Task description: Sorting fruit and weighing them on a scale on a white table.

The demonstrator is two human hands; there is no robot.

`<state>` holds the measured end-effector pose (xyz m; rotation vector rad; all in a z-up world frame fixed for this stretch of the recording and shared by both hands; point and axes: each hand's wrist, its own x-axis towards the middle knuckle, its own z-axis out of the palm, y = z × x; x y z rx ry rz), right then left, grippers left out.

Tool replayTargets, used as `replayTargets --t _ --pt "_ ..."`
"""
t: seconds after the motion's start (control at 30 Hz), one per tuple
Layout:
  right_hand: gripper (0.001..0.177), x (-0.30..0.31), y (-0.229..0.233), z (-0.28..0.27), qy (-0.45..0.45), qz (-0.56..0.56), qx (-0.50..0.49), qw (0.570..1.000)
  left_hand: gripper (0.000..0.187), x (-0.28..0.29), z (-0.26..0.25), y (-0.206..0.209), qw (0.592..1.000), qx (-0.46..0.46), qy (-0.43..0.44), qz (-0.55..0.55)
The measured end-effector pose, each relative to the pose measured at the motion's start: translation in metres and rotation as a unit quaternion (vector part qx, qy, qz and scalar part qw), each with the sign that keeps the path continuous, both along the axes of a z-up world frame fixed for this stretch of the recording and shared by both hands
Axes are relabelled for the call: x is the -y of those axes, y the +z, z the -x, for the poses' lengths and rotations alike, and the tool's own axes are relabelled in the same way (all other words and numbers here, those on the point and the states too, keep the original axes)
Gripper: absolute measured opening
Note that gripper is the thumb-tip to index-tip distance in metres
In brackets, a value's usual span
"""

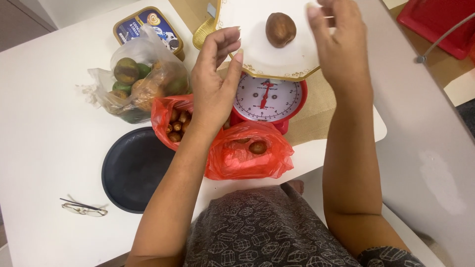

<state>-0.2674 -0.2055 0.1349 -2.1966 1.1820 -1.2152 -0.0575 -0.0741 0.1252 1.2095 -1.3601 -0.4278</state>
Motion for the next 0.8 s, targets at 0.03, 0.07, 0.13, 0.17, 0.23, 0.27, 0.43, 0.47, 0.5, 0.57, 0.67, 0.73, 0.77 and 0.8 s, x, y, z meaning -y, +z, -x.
replayTargets --t 0.03,0.07,0.13,0.17,0.23,0.27,0.43,0.47,0.5,0.57,0.67,0.73,0.77,0.8 --pt "0.038 -0.002 0.003 -0.008 0.032 0.007 -0.005 0.999 0.03 -0.003 0.001 0.0 1.0 -0.03 0.003 0.001" --pt "0.038 -0.003 0.005 -0.016 0.064 0.015 -0.011 0.998 0.029 -0.006 0.003 0.001 0.998 -0.06 0.005 0.002" --pt "0.041 -0.001 0.0 -0.029 0.059 0.003 -0.039 0.997 0.026 -0.014 0.007 -0.005 0.997 -0.075 0.022 0.006" --pt "0.046 -0.001 -0.003 -0.035 0.056 -0.01 -0.068 0.996 0.023 -0.018 0.009 -0.009 0.995 -0.091 0.039 0.009" --pt "0.049 0.007 -0.013 -0.043 0.063 0.045 -0.093 0.993 0.023 -0.032 0.014 -0.016 0.991 -0.127 0.029 -0.008" --pt "0.052 0.011 -0.019 -0.047 0.071 0.101 -0.119 0.985 0.024 -0.04 0.017 -0.02 0.986 -0.162 0.018 -0.023" --pt "0.047 -0.003 -0.009 -0.041 0.051 0.033 -0.133 0.989 0.023 -0.068 0.008 -0.069 0.976 -0.159 0.002 -0.152" --pt "0.047 -0.011 0.0 -0.036 0.075 0.001 -0.087 0.993 0.023 -0.074 0.005 -0.082 0.963 -0.169 -0.01 -0.208" --pt "0.047 -0.032 0.016 -0.029 0.076 -0.001 -0.088 0.993 0.023 -0.082 0.002 -0.105 0.963 -0.171 -0.009 -0.21" --pt "0.047 -0.07 0.048 -0.014 0.184 0.062 -0.047 0.98 0.022 -0.097 -0.005 -0.151 0.917 -0.221 -0.055 -0.328" --pt "0.052 -0.113 0.041 -0.001 0.318 -0.208 -0.061 0.923 0.032 -0.123 -0.007 -0.209 0.863 -0.279 -0.096 -0.41" --pt "0.052 -0.133 -0.011 -0.017 0.35 -0.296 -0.106 0.883 0.032 -0.128 -0.007 -0.227 0.859 -0.294 -0.069 -0.414" --pt "0.052 -0.142 -0.035 -0.025 0.377 -0.378 -0.148 0.832 0.033 -0.129 -0.007 -0.235 0.854 -0.307 -0.044 -0.418" --pt "0.052 -0.146 -0.077 -0.033 0.377 -0.379 -0.147 0.832 0.033 -0.128 -0.006 -0.234 0.854 -0.307 -0.044 -0.418"
